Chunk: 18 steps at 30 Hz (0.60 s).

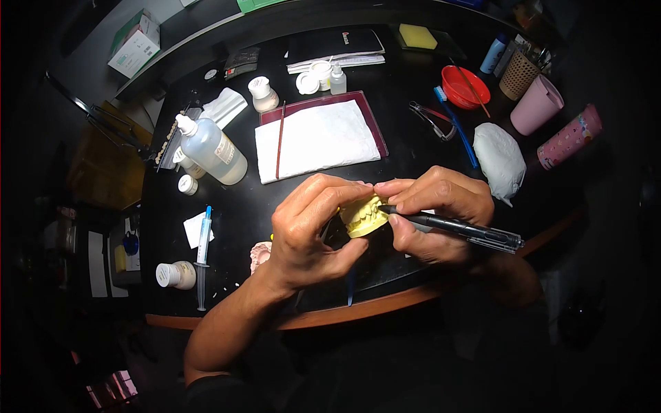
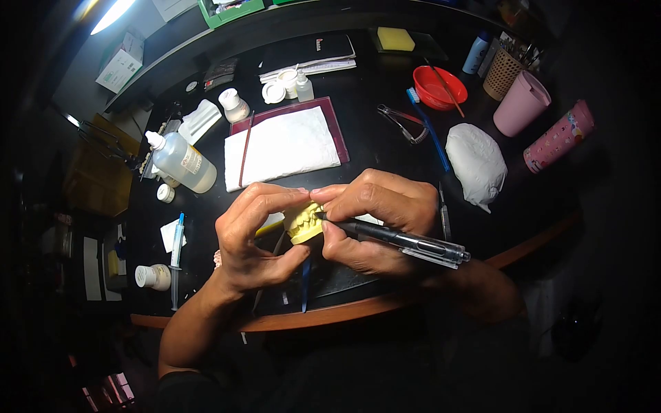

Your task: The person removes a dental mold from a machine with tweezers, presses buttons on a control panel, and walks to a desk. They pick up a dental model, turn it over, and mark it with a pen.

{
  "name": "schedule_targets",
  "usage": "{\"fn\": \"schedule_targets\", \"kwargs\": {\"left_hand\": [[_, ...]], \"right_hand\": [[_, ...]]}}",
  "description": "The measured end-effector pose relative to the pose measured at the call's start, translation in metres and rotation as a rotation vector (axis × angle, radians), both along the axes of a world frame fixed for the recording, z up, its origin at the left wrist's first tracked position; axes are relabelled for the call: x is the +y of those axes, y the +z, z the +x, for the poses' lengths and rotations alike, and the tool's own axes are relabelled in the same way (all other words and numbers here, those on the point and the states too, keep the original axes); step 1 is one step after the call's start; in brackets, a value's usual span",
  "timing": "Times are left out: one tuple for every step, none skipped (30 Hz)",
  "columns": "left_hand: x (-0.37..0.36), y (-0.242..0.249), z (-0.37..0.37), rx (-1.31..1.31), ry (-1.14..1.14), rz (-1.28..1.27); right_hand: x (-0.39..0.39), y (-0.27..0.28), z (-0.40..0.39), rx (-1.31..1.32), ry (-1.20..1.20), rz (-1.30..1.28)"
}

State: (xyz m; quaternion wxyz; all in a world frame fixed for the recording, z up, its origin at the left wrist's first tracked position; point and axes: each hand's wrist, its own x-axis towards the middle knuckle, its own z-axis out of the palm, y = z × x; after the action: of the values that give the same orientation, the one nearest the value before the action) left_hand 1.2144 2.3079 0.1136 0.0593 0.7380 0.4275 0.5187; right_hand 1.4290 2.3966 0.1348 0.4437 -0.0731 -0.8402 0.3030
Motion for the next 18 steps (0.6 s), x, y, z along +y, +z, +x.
{"fn": "schedule_targets", "kwargs": {"left_hand": [[0.0001, 0.0001, 0.0001, 0.002, 0.001, 0.001], [0.0002, 0.0002, 0.0002, 0.003, 0.002, 0.001], [0.0001, 0.0001, 0.0001, 0.002, -0.001, 0.001], [0.0001, 0.0002, 0.0, 0.001, -0.003, 0.001], [0.0001, 0.0002, -0.0001, -0.001, -0.005, 0.001], [0.0003, 0.0001, -0.0003, 0.001, -0.006, 0.002], [0.0004, -0.0001, -0.0004, 0.002, -0.006, 0.003], [0.0004, -0.0002, -0.0005, 0.004, -0.006, 0.004], [0.0003, -0.0002, -0.0004, 0.004, -0.005, 0.005], [0.0003, 0.0, -0.0002, 0.004, -0.004, 0.006], [0.0003, 0.0, -0.0001, 0.005, -0.003, 0.007], [0.0004, -0.0002, -0.0003, 0.003, -0.005, 0.006], [0.0006, -0.0006, -0.0003, 0.001, -0.007, 0.007], [0.0009, -0.0008, -0.0004, -0.001, -0.009, 0.008], [0.0011, -0.0008, -0.0003, -0.002, -0.009, 0.008], [0.001, -0.0008, -0.0002, -0.003, -0.009, 0.009], [0.0008, -0.0008, -0.0002, -0.004, -0.008, 0.008], [0.0008, -0.0004, -0.0002, -0.002, -0.007, 0.008]], "right_hand": [[0.0001, -0.0002, -0.0001, 0.001, 0.0, -0.001], [0.0003, -0.0002, -0.0001, 0.001, 0.002, 0.001], [0.0004, -0.0003, -0.0003, 0.001, 0.004, 0.004], [0.0005, -0.0003, -0.0005, 0.001, 0.007, 0.007], [0.0007, -0.0003, -0.0007, 0.002, 0.007, 0.012], [0.0008, -0.0006, -0.001, 0.002, 0.008, 0.017], [0.0008, -0.0007, -0.0013, 0.003, 0.008, 0.022], [0.0006, -0.0006, -0.0016, 0.002, 0.009, 0.02], [0.0002, -0.0002, -0.0016, 0.0, 0.01, 0.019], [-0.0001, 0.0, -0.0016, -0.001, 0.01, 0.017], [-0.0002, -0.0002, -0.0016, -0.001, 0.014, 0.015], [-0.0004, -0.0004, -0.0015, -0.001, 0.017, 0.014], [-0.0004, -0.0004, -0.0014, -0.001, 0.02, 0.012], [-0.0002, -0.0001, -0.0013, -0.001, 0.02, 0.014], [-0.0001, 0.0004, -0.0012, 0.0, 0.021, 0.015], [-0.0001, 0.0006, -0.0013, 0.001, 0.022, 0.017], [-0.0001, 0.0006, -0.0016, 0.004, 0.02, 0.015], [-0.0001, 0.0005, -0.0018, 0.008, 0.018, 0.014]]}}
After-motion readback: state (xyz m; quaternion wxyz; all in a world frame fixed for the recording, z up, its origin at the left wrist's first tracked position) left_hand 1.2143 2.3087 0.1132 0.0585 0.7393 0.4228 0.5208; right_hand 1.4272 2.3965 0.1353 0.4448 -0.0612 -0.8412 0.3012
